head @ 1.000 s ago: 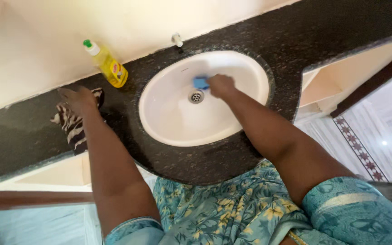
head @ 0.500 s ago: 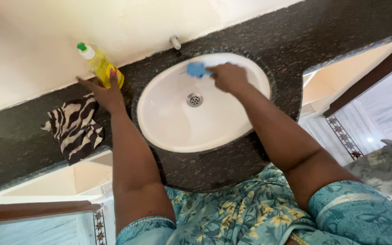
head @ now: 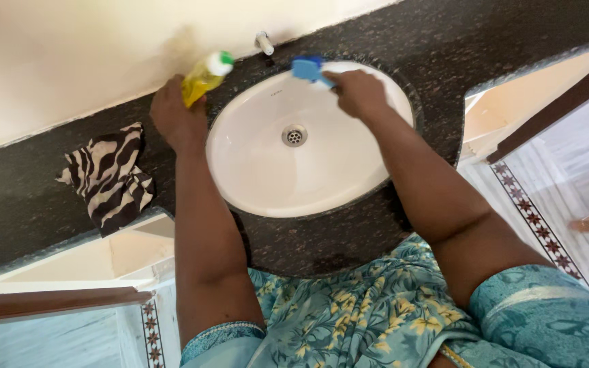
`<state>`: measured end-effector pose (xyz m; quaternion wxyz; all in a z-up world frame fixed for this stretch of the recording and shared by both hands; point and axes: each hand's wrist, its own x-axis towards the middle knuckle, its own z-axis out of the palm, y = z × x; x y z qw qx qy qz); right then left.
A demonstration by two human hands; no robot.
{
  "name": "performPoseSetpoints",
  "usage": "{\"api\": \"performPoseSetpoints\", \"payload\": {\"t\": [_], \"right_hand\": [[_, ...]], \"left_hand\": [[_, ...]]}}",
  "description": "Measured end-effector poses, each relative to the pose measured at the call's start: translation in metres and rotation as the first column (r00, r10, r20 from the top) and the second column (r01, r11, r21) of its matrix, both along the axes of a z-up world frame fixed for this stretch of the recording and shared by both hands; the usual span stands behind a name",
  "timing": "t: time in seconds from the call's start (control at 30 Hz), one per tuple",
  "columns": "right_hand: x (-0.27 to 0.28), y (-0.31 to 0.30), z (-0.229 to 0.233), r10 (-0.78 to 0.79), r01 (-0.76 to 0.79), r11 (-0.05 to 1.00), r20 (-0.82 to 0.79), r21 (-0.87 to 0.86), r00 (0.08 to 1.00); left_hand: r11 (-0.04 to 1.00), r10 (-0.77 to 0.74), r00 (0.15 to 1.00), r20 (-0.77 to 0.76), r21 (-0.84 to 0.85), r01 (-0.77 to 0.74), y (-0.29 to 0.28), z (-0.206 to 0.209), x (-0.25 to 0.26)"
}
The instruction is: The person scrubs a white bathroom sink with a blue brush and yellow liquid soap, then wipes the surrounding countertop with a patterned cloth. The person repeatedly scrubs the sink basin and wipes the counter area around the sink.
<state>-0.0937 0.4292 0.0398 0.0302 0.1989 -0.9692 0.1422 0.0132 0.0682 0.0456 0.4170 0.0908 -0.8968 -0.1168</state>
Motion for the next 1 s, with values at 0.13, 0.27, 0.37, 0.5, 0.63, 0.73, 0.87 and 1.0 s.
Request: {"api": "performPoseSetpoints", "payload": {"t": [0.13, 0.27, 0.37, 0.5, 0.63, 0.73, 0.87, 1.0], "right_hand": [[0.018, -0.028, -0.011, 0.306, -0.304, 0.950, 0.021, -0.066, 0.952], [0.025, -0.030, -0.005, 0.123, -0.156, 0.976, 0.208, 0.150, 0.970], [0.011, -0.020, -0.018, 0.045, -0.080, 0.984, 0.208, 0.161, 0.977], [0.009, -0.030, -0.047, 0.270, -0.322, 0.940, 0.331, 0.114, 0.904], [0.017, -0.038, -0.040, 0.338, -0.454, 0.891, 0.671, -0.002, 0.660], [0.013, -0.026, -0.025, 0.215, -0.315, 0.925, 0.394, 0.210, 0.894], [0.013, -0.018, -0.014, 0.006, -0.096, 0.966, 0.351, 0.239, 0.936], [0.032, -0.037, -0.020, 0.286, -0.388, 0.915, 0.497, 0.112, 0.819]], "left_hand": [[0.954, -0.042, 0.999, 0.028, -0.297, 0.049, 0.015, 0.003, -0.002], [0.886, -0.024, 1.000, -0.011, -0.464, 0.017, 0.020, 0.008, 0.000], [0.896, -0.059, 0.998, -0.015, -0.441, 0.047, 0.021, 0.010, 0.003], [0.858, 0.009, 0.998, -0.059, -0.513, -0.038, 0.019, 0.009, 0.000], [0.896, -0.026, 0.998, -0.052, -0.443, 0.000, 0.017, 0.007, 0.001], [0.904, -0.030, 0.998, -0.064, -0.427, 0.000, 0.016, 0.006, 0.002], [0.907, -0.046, 0.998, -0.049, -0.420, 0.022, 0.020, 0.007, 0.001], [0.909, -0.063, 0.997, -0.041, -0.415, 0.041, 0.022, 0.006, 0.000]]}}
